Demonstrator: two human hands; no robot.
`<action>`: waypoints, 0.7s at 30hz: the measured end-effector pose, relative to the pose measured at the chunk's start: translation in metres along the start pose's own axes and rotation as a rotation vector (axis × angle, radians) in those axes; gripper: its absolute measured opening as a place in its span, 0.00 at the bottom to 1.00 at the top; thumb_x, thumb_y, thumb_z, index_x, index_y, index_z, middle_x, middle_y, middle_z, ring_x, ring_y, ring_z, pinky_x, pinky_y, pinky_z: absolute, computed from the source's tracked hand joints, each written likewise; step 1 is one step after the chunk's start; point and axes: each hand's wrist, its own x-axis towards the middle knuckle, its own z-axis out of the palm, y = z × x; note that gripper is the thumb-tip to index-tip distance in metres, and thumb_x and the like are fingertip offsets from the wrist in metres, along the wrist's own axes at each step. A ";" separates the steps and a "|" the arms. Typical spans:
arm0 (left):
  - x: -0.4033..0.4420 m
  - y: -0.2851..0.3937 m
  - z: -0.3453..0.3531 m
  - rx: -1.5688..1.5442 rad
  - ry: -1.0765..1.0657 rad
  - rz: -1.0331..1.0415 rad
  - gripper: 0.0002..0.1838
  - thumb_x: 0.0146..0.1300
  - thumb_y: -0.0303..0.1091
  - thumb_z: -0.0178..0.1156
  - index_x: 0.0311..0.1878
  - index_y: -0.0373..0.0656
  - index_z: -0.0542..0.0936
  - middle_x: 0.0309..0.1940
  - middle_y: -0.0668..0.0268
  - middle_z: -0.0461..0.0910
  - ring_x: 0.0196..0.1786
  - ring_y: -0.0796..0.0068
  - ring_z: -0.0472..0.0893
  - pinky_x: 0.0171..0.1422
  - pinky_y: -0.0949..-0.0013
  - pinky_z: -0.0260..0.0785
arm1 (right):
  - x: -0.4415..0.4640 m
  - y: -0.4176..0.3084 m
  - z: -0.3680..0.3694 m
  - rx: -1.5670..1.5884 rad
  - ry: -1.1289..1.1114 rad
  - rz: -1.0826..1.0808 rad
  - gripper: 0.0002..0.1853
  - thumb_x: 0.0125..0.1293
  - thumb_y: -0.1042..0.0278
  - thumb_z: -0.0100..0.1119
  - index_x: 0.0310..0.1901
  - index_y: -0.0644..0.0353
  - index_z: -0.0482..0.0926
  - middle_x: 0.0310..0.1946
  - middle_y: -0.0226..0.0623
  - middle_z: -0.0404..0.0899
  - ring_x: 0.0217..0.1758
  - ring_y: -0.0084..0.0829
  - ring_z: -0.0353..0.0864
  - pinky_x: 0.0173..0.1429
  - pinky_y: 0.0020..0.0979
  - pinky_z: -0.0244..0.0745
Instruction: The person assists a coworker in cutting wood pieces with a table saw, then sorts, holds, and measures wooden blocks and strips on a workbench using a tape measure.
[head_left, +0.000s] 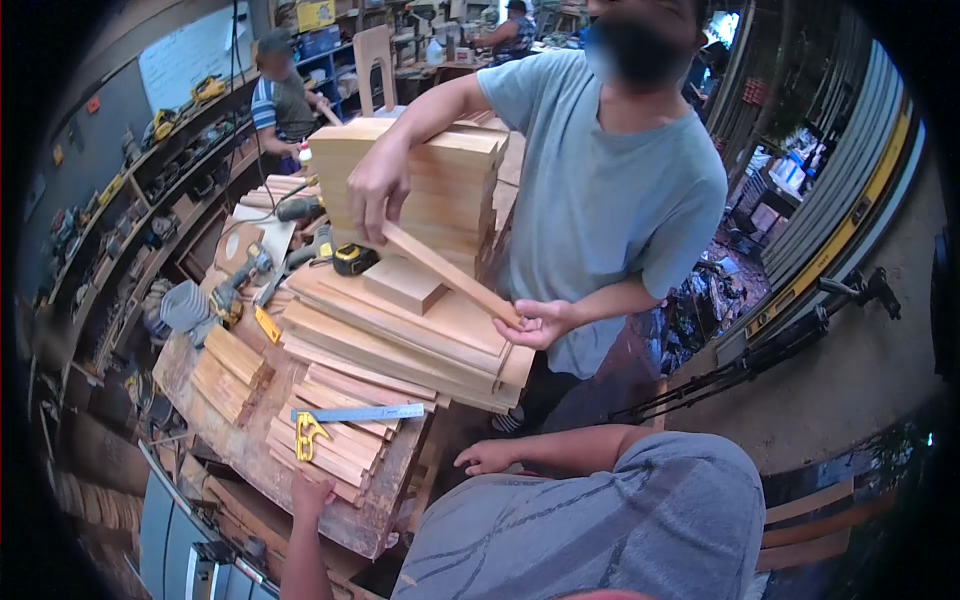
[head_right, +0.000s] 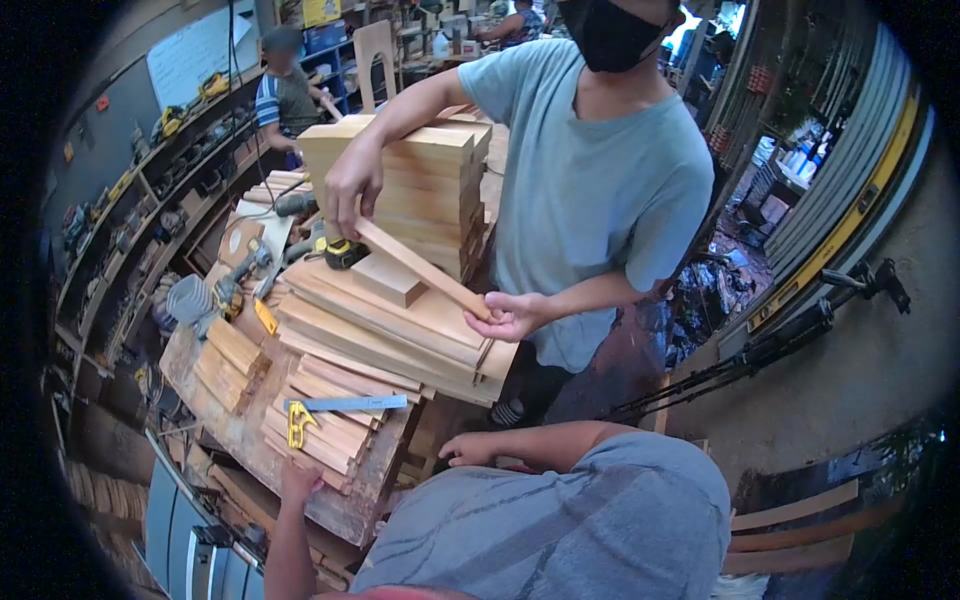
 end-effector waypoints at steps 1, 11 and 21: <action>-0.002 0.002 0.000 -0.001 -0.036 -0.009 0.31 0.54 0.18 0.68 0.59 0.37 0.64 0.39 0.57 0.79 0.36 0.65 0.83 0.32 0.64 0.82 | -0.002 0.000 0.000 -0.021 -0.030 0.039 0.25 0.67 0.58 0.58 0.64 0.58 0.73 0.41 0.48 0.82 0.42 0.42 0.82 0.47 0.42 0.77; 0.026 -0.021 -0.014 0.044 -0.141 -0.118 0.42 0.54 0.18 0.70 0.67 0.41 0.55 0.44 0.55 0.77 0.40 0.61 0.83 0.35 0.61 0.84 | -0.011 0.056 0.016 -0.093 0.086 0.064 0.11 0.57 0.66 0.63 0.41 0.57 0.78 0.35 0.44 0.82 0.40 0.45 0.83 0.42 0.44 0.76; 0.012 0.004 -0.007 0.010 -0.113 -0.222 0.45 0.55 0.19 0.70 0.70 0.48 0.52 0.54 0.57 0.76 0.49 0.58 0.82 0.43 0.57 0.85 | -0.022 0.078 0.009 -0.032 -0.061 0.117 0.13 0.61 0.65 0.60 0.47 0.57 0.77 0.42 0.43 0.82 0.45 0.41 0.83 0.47 0.42 0.77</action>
